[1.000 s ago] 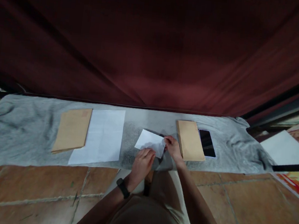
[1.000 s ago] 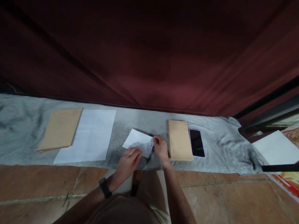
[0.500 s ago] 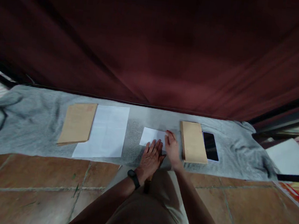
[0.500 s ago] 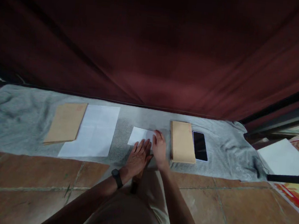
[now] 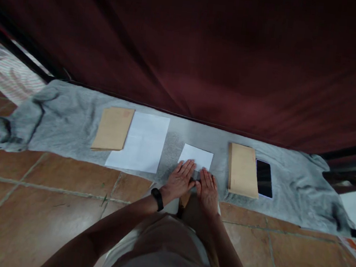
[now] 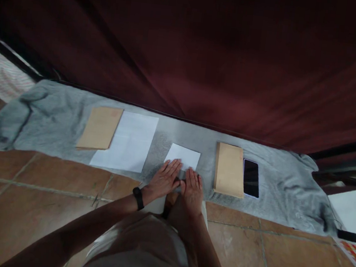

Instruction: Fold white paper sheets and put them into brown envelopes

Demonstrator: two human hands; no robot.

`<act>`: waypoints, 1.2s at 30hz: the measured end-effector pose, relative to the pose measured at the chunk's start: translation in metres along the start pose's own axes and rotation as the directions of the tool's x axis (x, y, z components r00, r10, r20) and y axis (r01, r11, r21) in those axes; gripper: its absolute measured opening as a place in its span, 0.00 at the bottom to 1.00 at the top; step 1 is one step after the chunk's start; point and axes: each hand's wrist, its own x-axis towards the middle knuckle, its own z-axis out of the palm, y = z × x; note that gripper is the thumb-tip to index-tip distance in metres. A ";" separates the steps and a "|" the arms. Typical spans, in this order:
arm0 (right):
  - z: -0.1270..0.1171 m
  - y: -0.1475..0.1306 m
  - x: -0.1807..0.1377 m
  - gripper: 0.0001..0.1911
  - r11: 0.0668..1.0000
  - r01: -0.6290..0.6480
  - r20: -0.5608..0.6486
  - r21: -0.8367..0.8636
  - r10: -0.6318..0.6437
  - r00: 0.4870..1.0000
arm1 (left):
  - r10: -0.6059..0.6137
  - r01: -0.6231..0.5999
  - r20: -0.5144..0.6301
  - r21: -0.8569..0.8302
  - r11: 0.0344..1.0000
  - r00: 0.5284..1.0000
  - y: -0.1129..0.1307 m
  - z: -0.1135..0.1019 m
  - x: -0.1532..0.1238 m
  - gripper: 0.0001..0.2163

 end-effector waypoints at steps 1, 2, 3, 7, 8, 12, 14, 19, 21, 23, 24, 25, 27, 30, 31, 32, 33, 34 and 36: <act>0.001 0.002 -0.002 0.27 1.000 0.002 -0.001 -0.013 -0.002 1.000 | 0.000 0.000 0.002 -0.001 1.000 1.000 -0.002 -0.001 -0.001 0.32; 0.001 0.004 -0.003 0.27 1.000 0.002 -0.003 -0.025 -0.002 1.000 | -0.003 0.003 0.005 -0.001 1.000 1.000 -0.003 -0.001 -0.002 0.33; 0.002 0.005 -0.005 0.27 0.999 0.000 -0.007 -0.034 -0.001 1.000 | -0.008 0.008 0.010 0.000 1.000 1.000 -0.005 -0.002 -0.004 0.34; 0.003 0.009 -0.010 0.28 0.999 -0.007 -0.026 -0.037 0.006 1.000 | -0.035 0.035 0.030 0.011 0.999 0.999 -0.010 -0.003 -0.008 0.36; 0.003 0.010 -0.011 0.27 0.999 -0.009 -0.033 -0.032 0.008 0.999 | -0.042 0.041 0.032 0.014 0.999 0.999 -0.010 -0.003 -0.009 0.36; 0.003 0.014 -0.013 0.27 1.000 -0.025 -0.071 -0.004 0.025 0.997 | -0.063 0.063 0.031 0.022 0.998 0.998 -0.012 -0.004 -0.012 0.37; 0.003 0.016 -0.015 0.26 0.999 -0.034 -0.082 0.008 0.034 0.996 | -0.071 0.070 0.028 0.023 0.997 0.997 -0.013 -0.004 -0.012 0.37; 0.001 0.015 -0.012 0.26 0.997 -0.076 -0.089 0.025 0.078 0.993 | -0.066 0.065 0.022 0.029 0.997 0.998 -0.012 -0.006 -0.013 0.37; 0.000 0.011 -0.007 0.26 0.997 -0.069 -0.077 0.029 0.071 0.995 | -0.063 0.062 0.024 0.034 0.998 0.998 -0.012 -0.006 -0.013 0.37; -0.001 0.006 -0.001 0.26 0.999 -0.024 -0.046 0.037 0.026 0.999 | -0.062 0.061 0.028 0.034 0.998 0.998 -0.012 -0.007 -0.013 0.36; -0.001 0.004 0.001 0.26 0.999 0.003 -0.027 0.042 -0.002 1.000 | -0.062 0.061 0.030 0.033 0.998 0.998 -0.012 -0.007 -0.013 0.36; -0.001 0.002 0.003 0.26 0.999 0.029 -0.010 0.044 -0.029 1.000 | -0.062 0.061 0.032 0.032 0.998 0.998 -0.012 -0.007 -0.013 0.35; 0.000 0.000 0.005 0.26 0.998 0.060 0.014 0.038 -0.060 0.998 | -0.064 0.063 0.036 0.027 0.998 0.997 -0.012 -0.008 -0.013 0.34; 0.001 0.002 0.005 0.26 0.999 0.041 0.020 0.018 -0.042 0.999 | -0.068 0.067 0.031 0.016 0.998 0.997 -0.012 -0.009 -0.014 0.34; 0.002 0.003 0.004 0.27 1.000 0.026 0.016 0.013 -0.026 1.000 | -0.069 0.069 0.028 0.012 0.998 0.997 -0.012 -0.009 -0.014 0.34; 0.002 0.006 0.004 0.27 1.000 0.011 0.011 0.007 -0.011 1.000 | -0.070 0.070 0.024 0.009 0.997 0.997 -0.012 -0.008 -0.014 0.34; 0.002 0.008 0.003 0.27 1.000 -0.001 0.004 0.002 0.001 1.000 | -0.073 0.073 0.021 0.006 0.997 0.997 -0.012 -0.008 -0.014 0.34; 0.002 0.010 0.002 0.27 1.000 -0.010 0.000 -0.003 0.010 1.000 | -0.076 0.076 0.017 0.002 0.997 0.997 -0.012 -0.008 -0.015 0.34; 0.001 0.013 0.001 0.27 1.000 -0.020 -0.008 -0.010 0.020 1.000 | -0.088 0.088 0.004 -0.010 0.996 0.996 -0.012 -0.007 -0.015 0.34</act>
